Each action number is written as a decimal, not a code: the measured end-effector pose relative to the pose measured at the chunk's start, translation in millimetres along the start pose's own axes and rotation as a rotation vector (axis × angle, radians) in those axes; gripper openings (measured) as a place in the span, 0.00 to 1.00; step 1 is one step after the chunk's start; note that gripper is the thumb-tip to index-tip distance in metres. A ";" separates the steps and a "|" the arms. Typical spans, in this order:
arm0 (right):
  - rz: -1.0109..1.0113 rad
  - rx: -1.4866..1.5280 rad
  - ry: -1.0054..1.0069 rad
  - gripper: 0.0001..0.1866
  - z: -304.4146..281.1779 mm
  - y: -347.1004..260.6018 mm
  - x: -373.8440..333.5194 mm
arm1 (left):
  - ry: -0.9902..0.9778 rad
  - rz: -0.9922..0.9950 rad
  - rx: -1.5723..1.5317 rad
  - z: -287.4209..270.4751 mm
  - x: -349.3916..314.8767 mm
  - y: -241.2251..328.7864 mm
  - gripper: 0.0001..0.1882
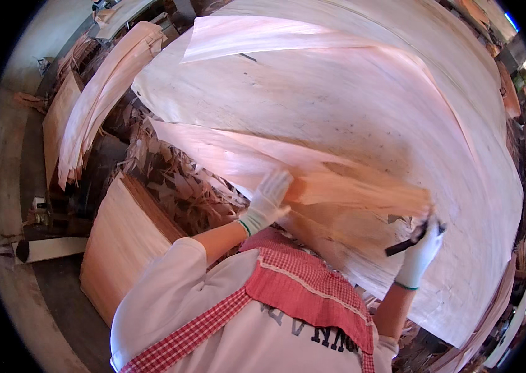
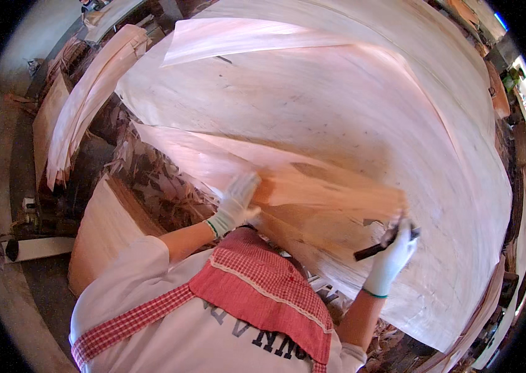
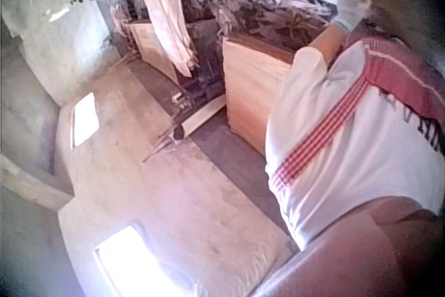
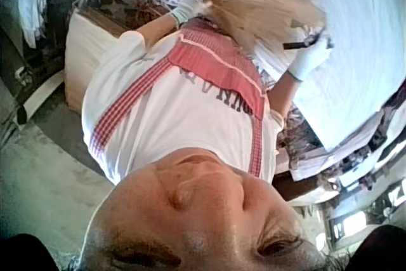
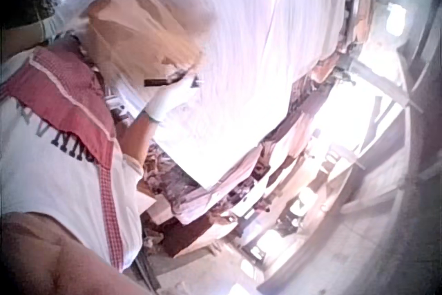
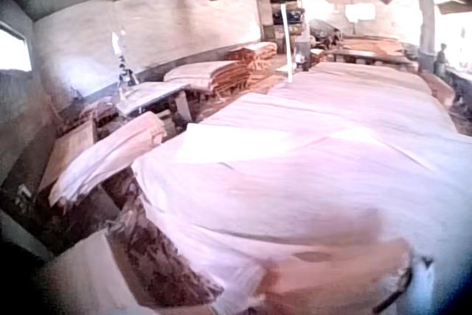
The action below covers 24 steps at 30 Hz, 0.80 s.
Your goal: The person applies thin wood veneer sheets onto larger wood boards, using a utility knife to trim edges and small pieces, and securing parts with white tape.
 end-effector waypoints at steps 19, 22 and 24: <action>-0.305 0.630 -0.753 0.08 246.0 -258.5 62.0 | 0.619 -0.382 0.092 -146.0 73.5 -132.4 0.08; -0.140 0.675 -0.906 0.10 249.4 -278.7 106.7 | 0.755 -0.126 -0.096 -199.4 82.8 -107.3 0.21; -0.129 0.639 -0.898 0.07 246.0 -291.0 123.5 | 0.820 -0.035 -0.037 -232.8 93.1 -77.0 0.29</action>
Point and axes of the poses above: each hand's wrist, its own x-axis towards the middle knuckle, its own z-axis out of the palm, y = z × x, the point moved 10 cm from there along x, towards the middle knuckle, and after that the axes turned 14 degrees about x, right-handed, at the moved point
